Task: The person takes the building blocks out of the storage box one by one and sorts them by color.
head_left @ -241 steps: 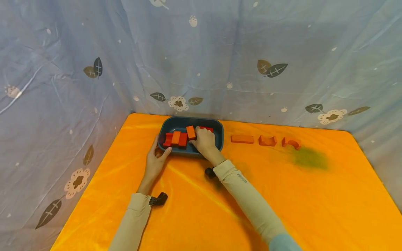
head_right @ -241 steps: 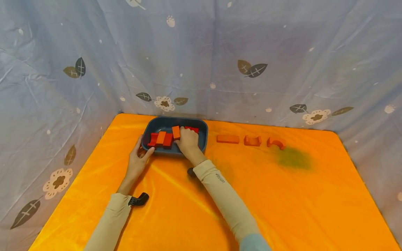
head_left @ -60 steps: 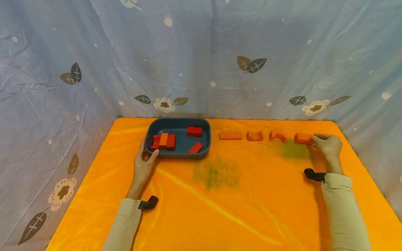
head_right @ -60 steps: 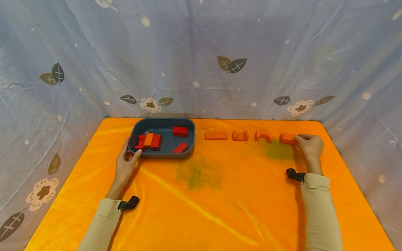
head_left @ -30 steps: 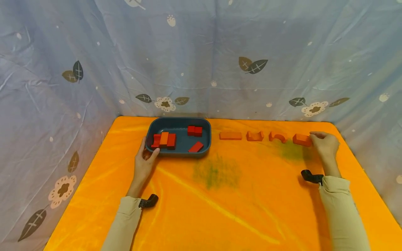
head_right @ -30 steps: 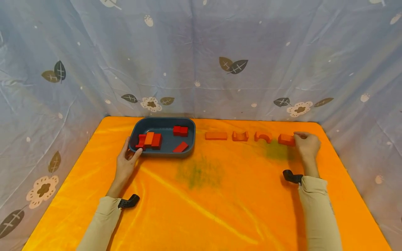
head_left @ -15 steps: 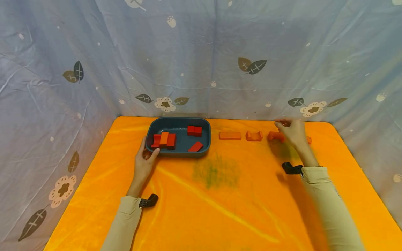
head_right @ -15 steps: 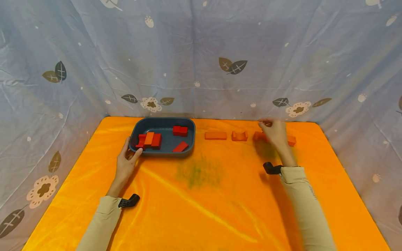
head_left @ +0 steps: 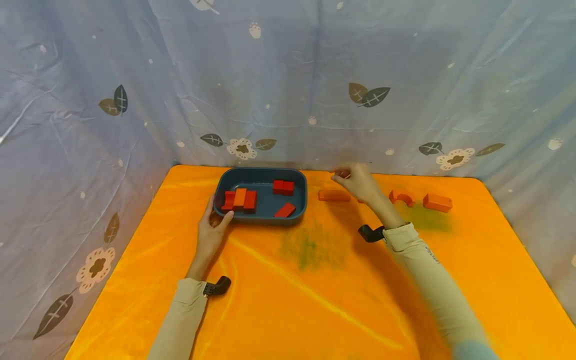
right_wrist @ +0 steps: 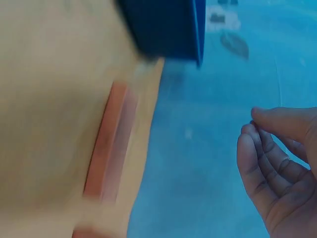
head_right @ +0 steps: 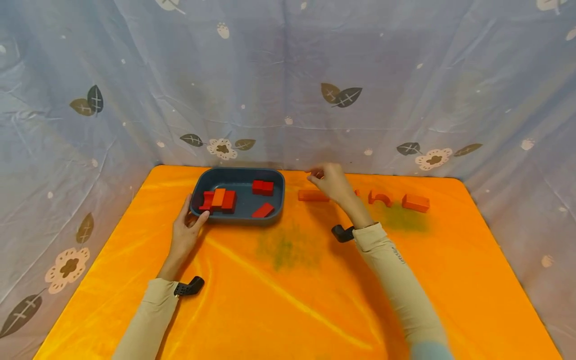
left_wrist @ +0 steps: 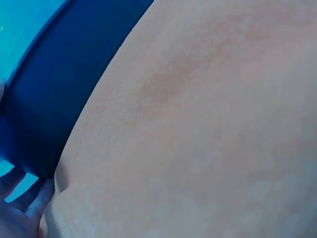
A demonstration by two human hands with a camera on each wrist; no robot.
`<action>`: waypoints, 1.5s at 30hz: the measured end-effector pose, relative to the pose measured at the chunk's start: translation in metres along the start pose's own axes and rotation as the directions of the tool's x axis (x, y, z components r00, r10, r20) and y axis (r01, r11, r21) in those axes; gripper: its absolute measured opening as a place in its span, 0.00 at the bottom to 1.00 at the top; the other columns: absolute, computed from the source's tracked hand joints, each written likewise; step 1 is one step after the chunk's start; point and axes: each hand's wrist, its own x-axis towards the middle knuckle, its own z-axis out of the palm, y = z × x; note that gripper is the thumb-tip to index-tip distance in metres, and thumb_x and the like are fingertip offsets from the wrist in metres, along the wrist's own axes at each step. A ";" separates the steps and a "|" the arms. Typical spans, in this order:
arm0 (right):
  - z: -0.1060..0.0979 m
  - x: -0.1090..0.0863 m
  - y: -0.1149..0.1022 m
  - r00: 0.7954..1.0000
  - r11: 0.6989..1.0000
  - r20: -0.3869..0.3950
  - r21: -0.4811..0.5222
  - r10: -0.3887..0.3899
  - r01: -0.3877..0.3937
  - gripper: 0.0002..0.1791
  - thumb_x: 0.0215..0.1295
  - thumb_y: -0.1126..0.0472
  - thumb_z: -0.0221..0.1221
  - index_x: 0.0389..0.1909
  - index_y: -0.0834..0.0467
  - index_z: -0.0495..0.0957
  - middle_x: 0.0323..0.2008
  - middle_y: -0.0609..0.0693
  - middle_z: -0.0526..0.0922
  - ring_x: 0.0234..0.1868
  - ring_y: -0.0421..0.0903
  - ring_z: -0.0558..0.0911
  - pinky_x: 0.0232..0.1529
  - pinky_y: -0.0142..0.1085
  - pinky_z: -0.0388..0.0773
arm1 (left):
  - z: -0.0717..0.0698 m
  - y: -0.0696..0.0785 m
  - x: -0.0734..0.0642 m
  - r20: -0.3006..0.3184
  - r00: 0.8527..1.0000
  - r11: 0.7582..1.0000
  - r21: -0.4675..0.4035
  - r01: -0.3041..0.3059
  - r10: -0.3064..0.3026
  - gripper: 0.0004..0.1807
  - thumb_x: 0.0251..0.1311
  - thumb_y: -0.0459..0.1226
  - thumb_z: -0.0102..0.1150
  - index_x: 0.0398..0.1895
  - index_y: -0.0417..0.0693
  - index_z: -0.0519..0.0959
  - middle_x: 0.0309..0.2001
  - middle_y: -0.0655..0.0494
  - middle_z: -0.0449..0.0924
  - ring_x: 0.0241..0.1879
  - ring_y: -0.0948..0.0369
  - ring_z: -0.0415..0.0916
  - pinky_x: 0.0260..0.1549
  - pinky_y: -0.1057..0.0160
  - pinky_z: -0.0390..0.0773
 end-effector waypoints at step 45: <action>0.170 0.137 -0.116 0.737 0.980 0.675 -0.118 -0.037 0.158 0.25 0.64 0.80 0.49 0.52 0.55 0.84 0.57 0.51 0.80 0.59 0.49 0.75 0.62 0.38 0.72 | -0.006 -0.005 0.003 0.032 0.999 1.000 -0.015 -0.003 0.003 0.43 0.66 0.36 0.61 0.78 0.46 0.47 0.75 0.44 0.53 0.60 0.46 0.72 0.57 0.58 0.74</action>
